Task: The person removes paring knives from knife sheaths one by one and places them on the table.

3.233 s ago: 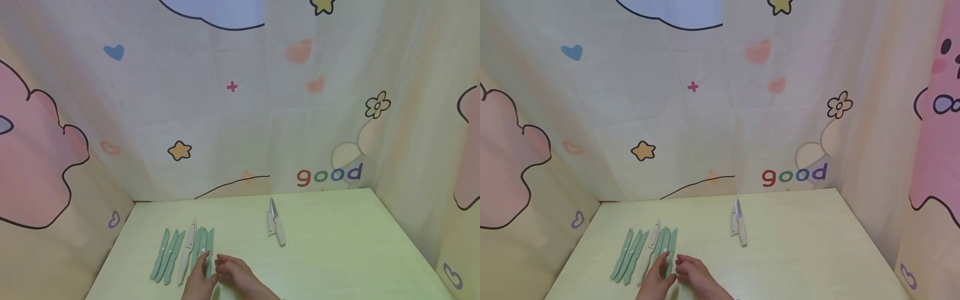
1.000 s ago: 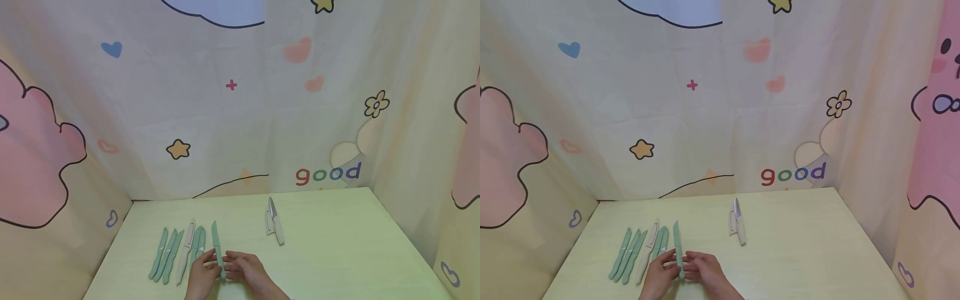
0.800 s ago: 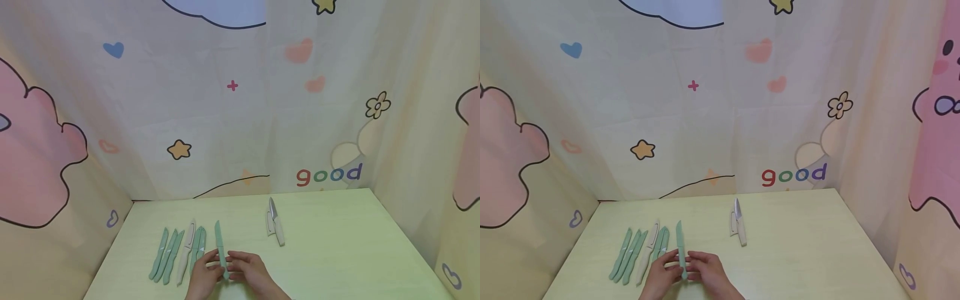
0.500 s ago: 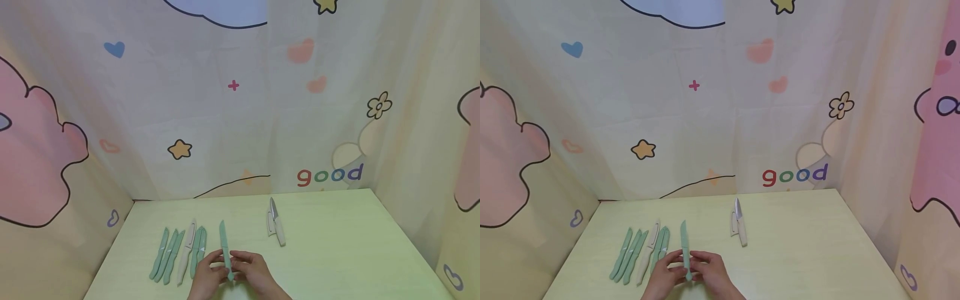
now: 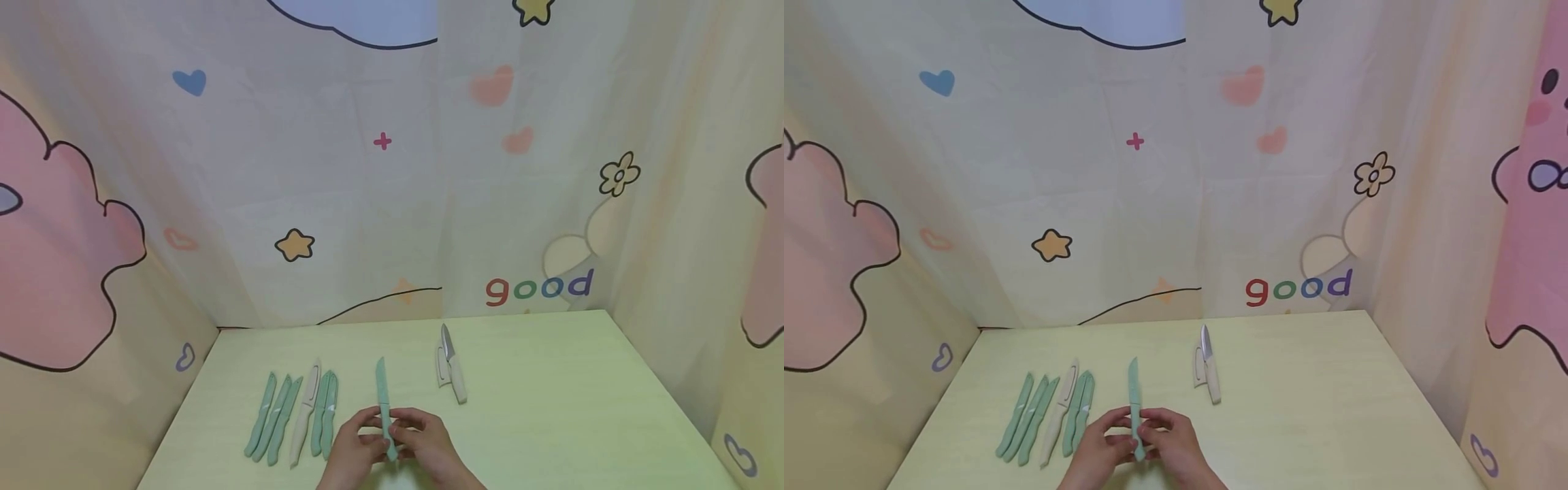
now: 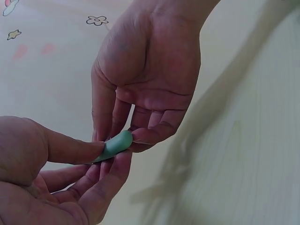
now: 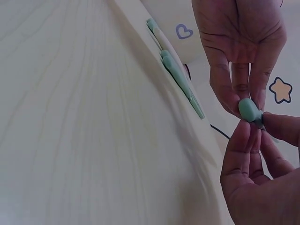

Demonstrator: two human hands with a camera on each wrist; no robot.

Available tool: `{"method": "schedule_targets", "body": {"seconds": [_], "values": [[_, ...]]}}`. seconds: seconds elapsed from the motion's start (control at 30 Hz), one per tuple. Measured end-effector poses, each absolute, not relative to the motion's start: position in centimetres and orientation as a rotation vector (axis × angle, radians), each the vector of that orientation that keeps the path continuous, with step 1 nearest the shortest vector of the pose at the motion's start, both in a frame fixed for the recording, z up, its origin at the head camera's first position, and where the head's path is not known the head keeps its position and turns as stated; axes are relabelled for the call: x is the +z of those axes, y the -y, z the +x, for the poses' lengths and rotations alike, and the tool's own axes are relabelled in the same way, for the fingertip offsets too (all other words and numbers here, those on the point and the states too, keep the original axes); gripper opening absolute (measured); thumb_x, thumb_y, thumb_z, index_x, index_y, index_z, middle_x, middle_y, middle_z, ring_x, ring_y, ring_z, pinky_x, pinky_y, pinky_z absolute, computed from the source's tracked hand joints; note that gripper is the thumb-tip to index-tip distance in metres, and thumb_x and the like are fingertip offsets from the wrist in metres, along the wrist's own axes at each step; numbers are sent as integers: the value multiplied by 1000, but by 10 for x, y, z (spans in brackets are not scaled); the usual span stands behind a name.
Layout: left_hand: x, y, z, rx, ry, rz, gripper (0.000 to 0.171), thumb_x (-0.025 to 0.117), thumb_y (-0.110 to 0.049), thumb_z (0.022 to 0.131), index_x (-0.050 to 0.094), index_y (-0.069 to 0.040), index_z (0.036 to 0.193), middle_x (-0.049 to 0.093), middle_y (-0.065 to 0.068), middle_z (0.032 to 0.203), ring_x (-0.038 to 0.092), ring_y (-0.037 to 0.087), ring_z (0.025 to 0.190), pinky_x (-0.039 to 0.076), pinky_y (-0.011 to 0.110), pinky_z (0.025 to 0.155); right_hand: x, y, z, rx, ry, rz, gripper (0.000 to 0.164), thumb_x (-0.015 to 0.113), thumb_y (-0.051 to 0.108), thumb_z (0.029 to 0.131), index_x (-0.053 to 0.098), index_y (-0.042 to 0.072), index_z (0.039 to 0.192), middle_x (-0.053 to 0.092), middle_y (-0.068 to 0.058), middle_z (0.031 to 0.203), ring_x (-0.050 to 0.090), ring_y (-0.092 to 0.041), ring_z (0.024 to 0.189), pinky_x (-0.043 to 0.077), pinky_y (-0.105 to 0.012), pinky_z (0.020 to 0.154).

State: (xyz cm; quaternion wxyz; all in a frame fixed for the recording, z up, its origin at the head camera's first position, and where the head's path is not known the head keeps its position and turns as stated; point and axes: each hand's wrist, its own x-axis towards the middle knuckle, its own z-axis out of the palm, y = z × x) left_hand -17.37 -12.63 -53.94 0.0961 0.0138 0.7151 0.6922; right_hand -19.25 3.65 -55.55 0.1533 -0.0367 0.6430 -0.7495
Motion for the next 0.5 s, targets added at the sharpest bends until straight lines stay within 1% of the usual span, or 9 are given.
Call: {"method": "schedule_targets", "body": {"seconds": [0.13, 0.23, 0.33, 0.5], "values": [[-525, 119, -171, 2061, -2098, 102, 54, 61, 14, 83, 48, 4, 134, 52, 24, 115, 64, 30, 93, 61, 40, 71, -554, -44, -193, -2154, -1847, -82, 35, 68, 11, 89, 63, -2, 120, 64, -8, 93, 63, -20, 73, 58, -31, 62], [-524, 114, -174, 2050, -2110, 139, 52, 61, 13, 84, 50, 2, 133, 53, 23, 114, 64, 28, 91, 61, 40, 71, -550, -50, -192, -2164, -1855, -73, 35, 69, 13, 88, 63, -2, 120, 64, -7, 92, 63, -20, 73, 59, -32, 62], [-533, 110, -179, 2029, -2132, 159, 51, 62, 11, 84, 52, -2, 132, 54, 20, 113, 65, 25, 89, 62, 38, 70, -547, -56, -191, -2164, -1872, -67, 36, 70, 13, 87, 63, -2, 119, 64, -7, 92, 64, -20, 74, 60, -33, 63], [-529, 101, -180, 2021, -2144, 183, 51, 63, 12, 82, 54, -2, 131, 55, 21, 113, 65, 23, 88, 62, 37, 69, -545, -66, -190, -2164, -1886, -56, 36, 70, 13, 87, 63, -3, 119, 65, -7, 92, 65, -22, 78, 60, -34, 65]]}}
